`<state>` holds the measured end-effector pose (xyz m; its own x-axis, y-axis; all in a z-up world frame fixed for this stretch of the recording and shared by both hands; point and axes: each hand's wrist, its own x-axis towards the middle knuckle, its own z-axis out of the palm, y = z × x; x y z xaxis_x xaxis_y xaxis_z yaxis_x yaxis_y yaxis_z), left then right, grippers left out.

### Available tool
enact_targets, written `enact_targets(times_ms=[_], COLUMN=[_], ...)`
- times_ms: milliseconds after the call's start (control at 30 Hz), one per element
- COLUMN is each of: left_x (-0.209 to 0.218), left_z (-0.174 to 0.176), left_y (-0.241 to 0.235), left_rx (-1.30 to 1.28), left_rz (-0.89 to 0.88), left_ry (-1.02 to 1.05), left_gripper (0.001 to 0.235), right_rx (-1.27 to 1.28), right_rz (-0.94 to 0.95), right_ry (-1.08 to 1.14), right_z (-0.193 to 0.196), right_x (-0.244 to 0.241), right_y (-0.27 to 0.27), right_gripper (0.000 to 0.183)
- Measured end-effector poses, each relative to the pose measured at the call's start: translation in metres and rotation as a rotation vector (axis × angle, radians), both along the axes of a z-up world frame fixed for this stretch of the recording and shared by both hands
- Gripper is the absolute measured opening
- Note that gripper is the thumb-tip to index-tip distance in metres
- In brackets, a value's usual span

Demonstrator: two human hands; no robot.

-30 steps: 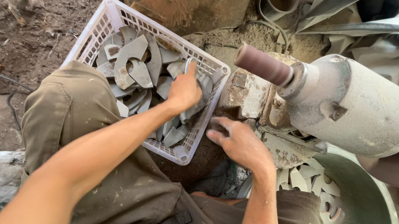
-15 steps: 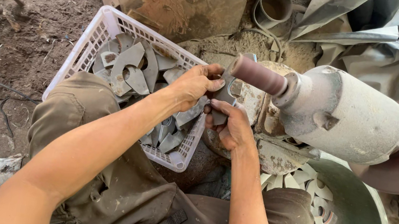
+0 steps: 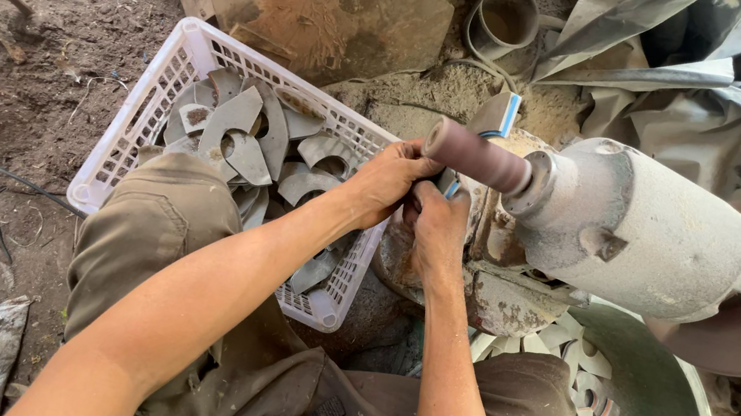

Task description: The person sits on the ground and repeatedly picks up metal parts from a white basket, presses them against a rotating grinding wheel to smooth edges, and returns them to the basket. The process continues with multiple parts handled one at a time.

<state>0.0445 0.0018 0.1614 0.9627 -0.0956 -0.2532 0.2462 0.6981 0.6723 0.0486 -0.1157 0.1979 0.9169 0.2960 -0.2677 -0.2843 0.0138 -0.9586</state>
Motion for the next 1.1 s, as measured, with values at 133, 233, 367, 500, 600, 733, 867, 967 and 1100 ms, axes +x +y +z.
enact_targets(times_ms=[133, 233, 367, 500, 600, 733, 867, 967, 1100], left_x=[0.012, 0.015, 0.015, 0.018, 0.018, 0.019, 0.021, 0.02, 0.021], left_z=[0.006, 0.01, 0.014, 0.017, 0.018, 0.015, 0.012, 0.011, 0.011], left_y=[-0.008, -0.009, -0.008, -0.012, -0.016, -0.018, -0.017, -0.016, -0.016], left_rx=[-0.01, 0.044, 0.082, 0.048, -0.018, -0.007, -0.01, -0.019, -0.019], left_rz=[0.072, 0.077, 0.067, 0.099, 0.098, 0.115, 0.117, 0.121, 0.127], left_ry=[-0.057, -0.062, -0.004, -0.016, -0.016, -0.024, -0.014, -0.025, -0.022], left_gripper=[0.01, 0.008, 0.008, 0.005, 0.006, 0.005, 0.006, 0.006, 0.006], right_rx=[-0.08, -0.041, -0.027, -0.022, -0.073, -0.102, -0.128, -0.202, -0.219], right_rz=[-0.079, -0.124, -0.136, -0.148, -0.125, -0.13, -0.105, -0.096, -0.087], right_ry=[-0.052, -0.057, -0.084, -0.116, -0.212, -0.203, -0.22, -0.226, -0.237], right_z=[-0.003, -0.005, -0.01, -0.017, -0.019, -0.021, -0.022, -0.023, -0.026], right_x=[0.007, 0.01, 0.012, 0.015, 0.018, 0.02, 0.02, 0.022, 0.023], right_y=[0.001, 0.003, 0.003, 0.001, -0.004, -0.006, -0.005, -0.006, -0.007], right_gripper=[0.007, 0.006, 0.003, 0.004, 0.006, 0.01, 0.009, 0.013, 0.011])
